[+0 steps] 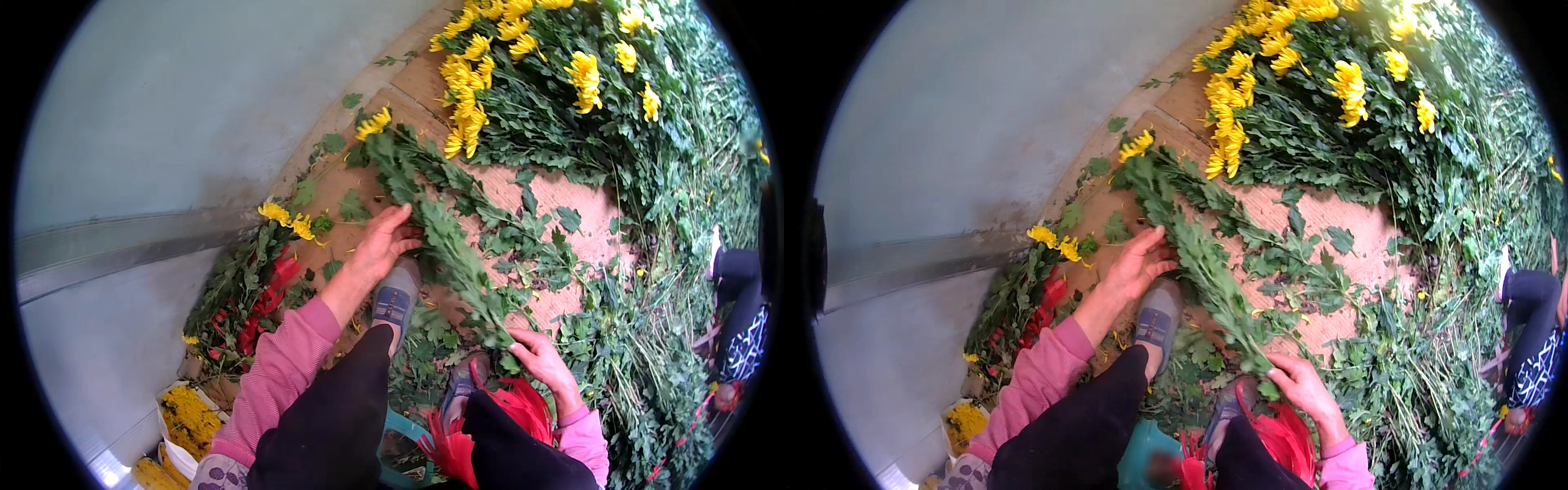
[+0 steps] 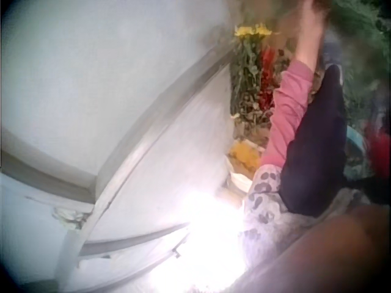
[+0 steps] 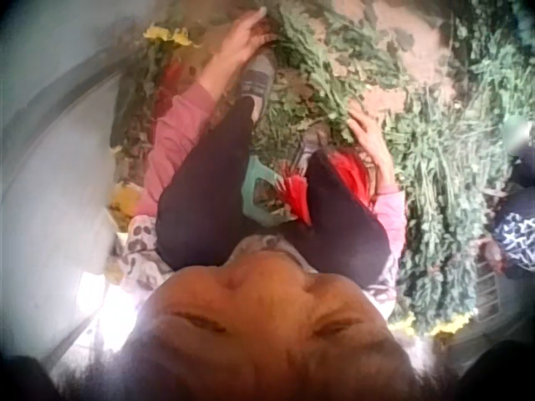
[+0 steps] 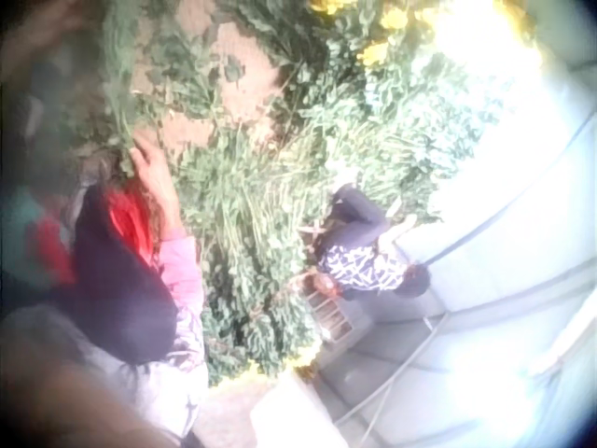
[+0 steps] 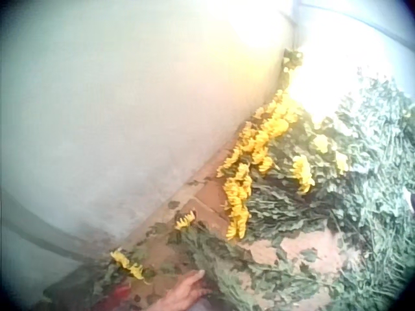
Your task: The person gathers flower stems from a pile on the floor, arranges them into a bunch, and secures the bunch with a red ribbon.
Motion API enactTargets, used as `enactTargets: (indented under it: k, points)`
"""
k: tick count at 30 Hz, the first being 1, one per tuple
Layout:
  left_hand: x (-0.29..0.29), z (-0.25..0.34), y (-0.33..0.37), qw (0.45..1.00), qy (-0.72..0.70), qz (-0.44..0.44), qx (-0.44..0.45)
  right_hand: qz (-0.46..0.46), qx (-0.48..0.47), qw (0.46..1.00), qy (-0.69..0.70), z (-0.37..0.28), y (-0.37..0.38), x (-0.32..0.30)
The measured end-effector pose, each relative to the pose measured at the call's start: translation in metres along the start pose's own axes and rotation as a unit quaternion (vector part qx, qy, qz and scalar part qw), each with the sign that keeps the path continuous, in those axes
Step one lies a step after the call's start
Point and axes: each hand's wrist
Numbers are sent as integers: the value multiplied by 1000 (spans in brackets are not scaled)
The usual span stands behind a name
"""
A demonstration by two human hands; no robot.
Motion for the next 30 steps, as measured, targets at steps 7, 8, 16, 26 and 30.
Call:
enactTargets:
  k: [7,8,16,26,30]
  points:
    - [3,-15,-3,998,3,52,-25,-2,85,994,-65,-11,-10,-17]
    - [1,-18,-3,996,0,81,-21,5,105,992,-74,-14,-7,-16]
    - [-20,-24,7,992,-17,111,-58,310,-146,824,-452,38,44,-76]
    - [-15,-52,2,992,-4,10,-126,126,-166,876,-436,31,119,-12]
    - [-16,-44,-6,993,36,-17,-115,247,-229,848,-409,13,96,-56]
Point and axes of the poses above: each hand's wrist, its own y-axis towards the middle knuckle, its own x-axis out of the palm, z = x × y, and after that the axes turned 7 degrees about y, right-handed
